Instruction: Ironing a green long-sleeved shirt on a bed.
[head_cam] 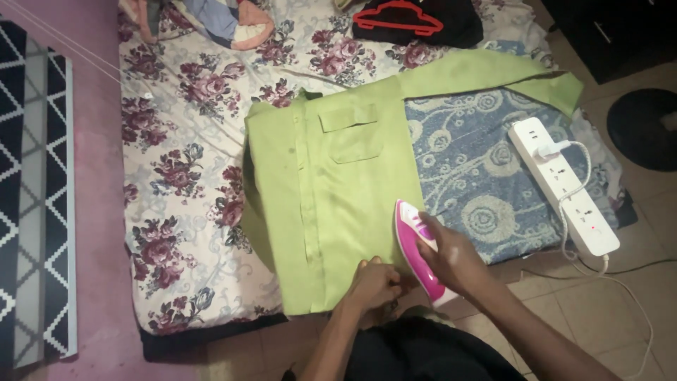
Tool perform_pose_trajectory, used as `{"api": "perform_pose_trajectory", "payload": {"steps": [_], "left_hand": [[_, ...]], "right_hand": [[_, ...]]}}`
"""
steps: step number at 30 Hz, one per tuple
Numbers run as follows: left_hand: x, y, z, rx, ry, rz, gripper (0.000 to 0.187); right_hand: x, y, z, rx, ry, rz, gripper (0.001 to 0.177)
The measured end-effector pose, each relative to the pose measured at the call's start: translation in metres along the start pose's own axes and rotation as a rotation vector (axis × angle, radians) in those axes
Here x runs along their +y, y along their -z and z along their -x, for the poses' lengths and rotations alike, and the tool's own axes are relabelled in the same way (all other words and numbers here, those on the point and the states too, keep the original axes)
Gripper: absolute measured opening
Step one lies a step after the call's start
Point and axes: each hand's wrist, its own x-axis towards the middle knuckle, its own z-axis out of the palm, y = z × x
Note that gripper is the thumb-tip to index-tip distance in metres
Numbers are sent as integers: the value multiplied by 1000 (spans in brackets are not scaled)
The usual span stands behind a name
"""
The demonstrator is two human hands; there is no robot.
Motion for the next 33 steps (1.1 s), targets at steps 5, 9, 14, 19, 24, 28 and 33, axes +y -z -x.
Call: {"api": "perform_pose_trajectory", "payload": {"steps": [5, 9, 14, 19, 24, 28, 33], "left_hand": [[6, 5, 3, 4, 30, 110, 25], [18, 18, 4, -54, 52, -16, 23], [42, 37, 11, -33, 62, 67, 24], [29, 20, 10, -33, 114, 16, 24], [43, 36, 13, -14, 51, 116, 25], [33, 31, 14, 64, -34, 162, 29], [22, 23, 14, 45, -13, 149, 29]], "right_hand": [[4, -11, -27, 19, -37, 54, 58], [-47, 26, -79, -73, -324, -97, 58], [-49, 36, -169, -31, -449, -168, 54], [6, 16, -254, 153, -251, -67, 42], [12, 21, -251, 209, -147, -9, 45], [-32, 35, -185, 129, -208, -83, 49], [-44, 28, -97, -124, -357, -105, 57]]}}
